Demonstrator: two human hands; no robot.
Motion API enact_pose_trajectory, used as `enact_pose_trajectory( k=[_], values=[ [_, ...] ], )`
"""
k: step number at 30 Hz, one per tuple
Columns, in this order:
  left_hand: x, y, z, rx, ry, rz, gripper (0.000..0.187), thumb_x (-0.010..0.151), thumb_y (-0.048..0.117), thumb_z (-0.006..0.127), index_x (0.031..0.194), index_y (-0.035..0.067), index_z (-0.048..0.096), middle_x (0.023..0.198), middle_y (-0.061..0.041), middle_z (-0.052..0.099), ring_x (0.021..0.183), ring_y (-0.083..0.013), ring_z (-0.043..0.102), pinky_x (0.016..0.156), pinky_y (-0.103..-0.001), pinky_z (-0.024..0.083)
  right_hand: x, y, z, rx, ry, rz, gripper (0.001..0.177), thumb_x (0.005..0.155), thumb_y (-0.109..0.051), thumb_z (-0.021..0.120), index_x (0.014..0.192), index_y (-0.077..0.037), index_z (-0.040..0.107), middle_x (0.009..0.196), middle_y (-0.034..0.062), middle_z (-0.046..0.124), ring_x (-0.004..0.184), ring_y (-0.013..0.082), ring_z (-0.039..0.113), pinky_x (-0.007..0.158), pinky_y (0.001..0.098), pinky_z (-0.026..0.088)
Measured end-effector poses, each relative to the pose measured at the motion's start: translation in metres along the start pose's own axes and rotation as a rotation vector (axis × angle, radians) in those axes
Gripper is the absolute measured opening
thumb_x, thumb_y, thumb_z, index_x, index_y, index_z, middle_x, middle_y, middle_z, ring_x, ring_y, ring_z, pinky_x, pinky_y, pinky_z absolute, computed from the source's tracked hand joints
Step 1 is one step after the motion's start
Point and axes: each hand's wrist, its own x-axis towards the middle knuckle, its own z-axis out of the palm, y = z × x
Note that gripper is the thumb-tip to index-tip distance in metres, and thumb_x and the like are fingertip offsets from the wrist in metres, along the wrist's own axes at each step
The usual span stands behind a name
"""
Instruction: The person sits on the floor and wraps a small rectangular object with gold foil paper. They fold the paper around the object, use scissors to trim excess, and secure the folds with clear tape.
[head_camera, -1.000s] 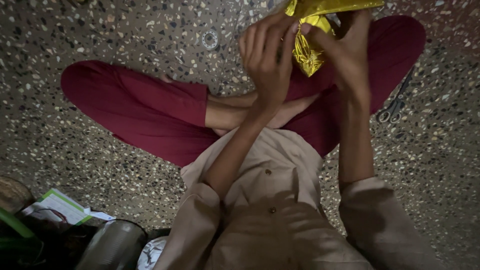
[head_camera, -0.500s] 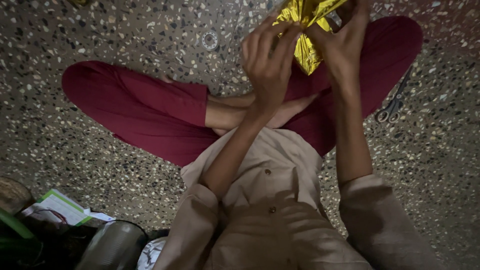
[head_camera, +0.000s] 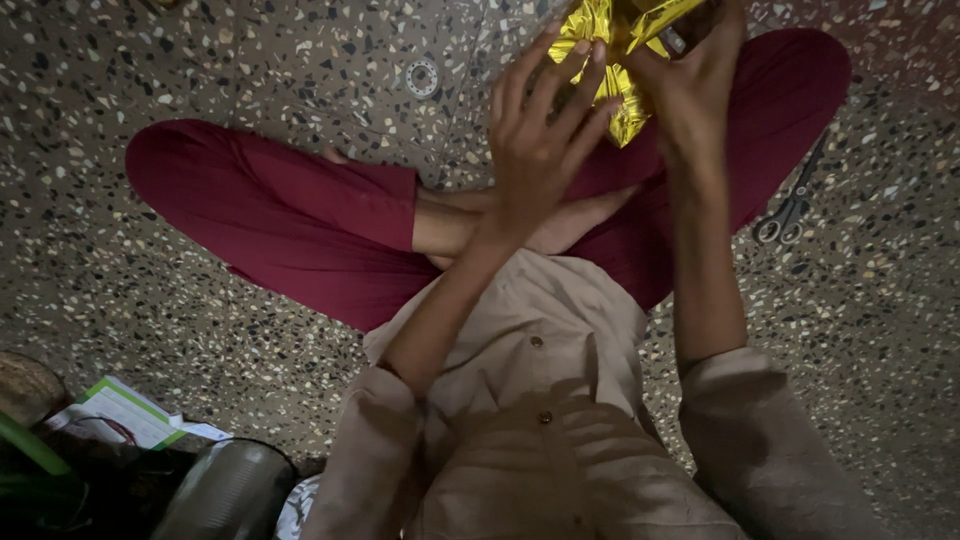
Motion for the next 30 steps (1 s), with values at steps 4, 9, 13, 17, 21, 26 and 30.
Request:
enact_pose_trajectory(
  k=[4, 9, 13, 17, 21, 26, 30],
  values=[
    [0.001, -0.002, -0.012, 0.019, -0.097, 0.030, 0.056, 0.103, 0.037, 0.075, 0.151, 0.019, 0.052, 0.150, -0.003, 0.050, 0.145, -0.0290, 0.043, 0.114, -0.049, 0.043, -0.001, -0.007, -0.003, 0.172, 0.010, 0.178, 0.071, 0.100, 0.014, 0.070, 0.157, 0.001, 0.031, 0.145, 0.0203, 0.054, 0.110, 0.0223, 0.065, 0.077, 0.0266, 0.057],
    [0.001, -0.001, -0.015, 0.047, -0.129, 0.026, 0.061, 0.102, 0.040, 0.078, 0.154, 0.024, 0.050, 0.151, -0.001, 0.050, 0.146, -0.0273, 0.042, 0.113, -0.047, 0.042, 0.000, -0.026, -0.015, 0.289, 0.041, 0.251, 0.059, 0.108, 0.005, 0.063, 0.163, 0.000, 0.040, 0.117, 0.0145, 0.053, 0.085, 0.0139, 0.050, 0.066, 0.0226, 0.043],
    [0.000, -0.003, -0.014, 0.074, -0.156, 0.031, 0.066, 0.101, 0.039, 0.079, 0.156, 0.025, 0.046, 0.151, 0.000, 0.049, 0.148, -0.0275, 0.041, 0.114, -0.049, 0.041, -0.003, -0.032, -0.018, 0.489, 0.301, 0.209, 0.062, 0.103, -0.007, 0.063, 0.154, -0.002, 0.028, 0.141, 0.0176, 0.057, 0.119, 0.0232, 0.067, 0.106, 0.0382, 0.059],
    [0.000, -0.003, -0.012, 0.074, -0.144, 0.031, 0.064, 0.100, 0.039, 0.079, 0.155, 0.025, 0.048, 0.151, 0.000, 0.049, 0.147, -0.0278, 0.040, 0.118, -0.052, 0.041, -0.017, -0.023, -0.022, 0.060, 0.358, -0.055, 0.085, 0.112, -0.021, 0.076, 0.162, -0.004, 0.009, 0.153, 0.0186, 0.051, 0.130, 0.0313, 0.054, 0.116, 0.0449, 0.044],
    [-0.001, -0.003, -0.013, 0.061, -0.143, 0.039, 0.056, 0.100, 0.036, 0.080, 0.148, 0.021, 0.055, 0.153, -0.001, 0.048, 0.147, -0.0304, 0.040, 0.118, -0.053, 0.042, -0.031, 0.000, -0.009, -0.485, 0.188, -0.168, 0.123, 0.095, -0.035, 0.083, 0.155, 0.002, -0.019, 0.162, 0.0313, 0.017, 0.156, 0.0408, 0.024, 0.133, 0.0517, 0.023],
    [-0.001, -0.002, -0.018, 0.078, -0.180, 0.035, 0.052, 0.100, 0.035, 0.078, 0.146, 0.019, 0.059, 0.153, -0.001, 0.047, 0.148, -0.0310, 0.040, 0.120, -0.054, 0.040, -0.023, 0.029, -0.003, -0.783, 0.187, 0.053, 0.132, 0.089, -0.055, 0.081, 0.156, 0.013, -0.011, 0.162, 0.0429, 0.001, 0.157, 0.0447, 0.008, 0.134, 0.0519, 0.012],
    [0.005, 0.003, -0.026, 0.086, -0.193, 0.054, 0.054, 0.101, 0.033, 0.076, 0.149, 0.017, 0.057, 0.155, -0.003, 0.047, 0.147, -0.0329, 0.040, 0.120, -0.055, 0.038, -0.007, 0.038, -0.022, -0.777, 0.311, 0.059, 0.129, 0.091, -0.051, 0.080, 0.157, 0.015, -0.010, 0.162, 0.0433, -0.008, 0.156, 0.0477, -0.002, 0.132, 0.0527, 0.004]
  ],
)
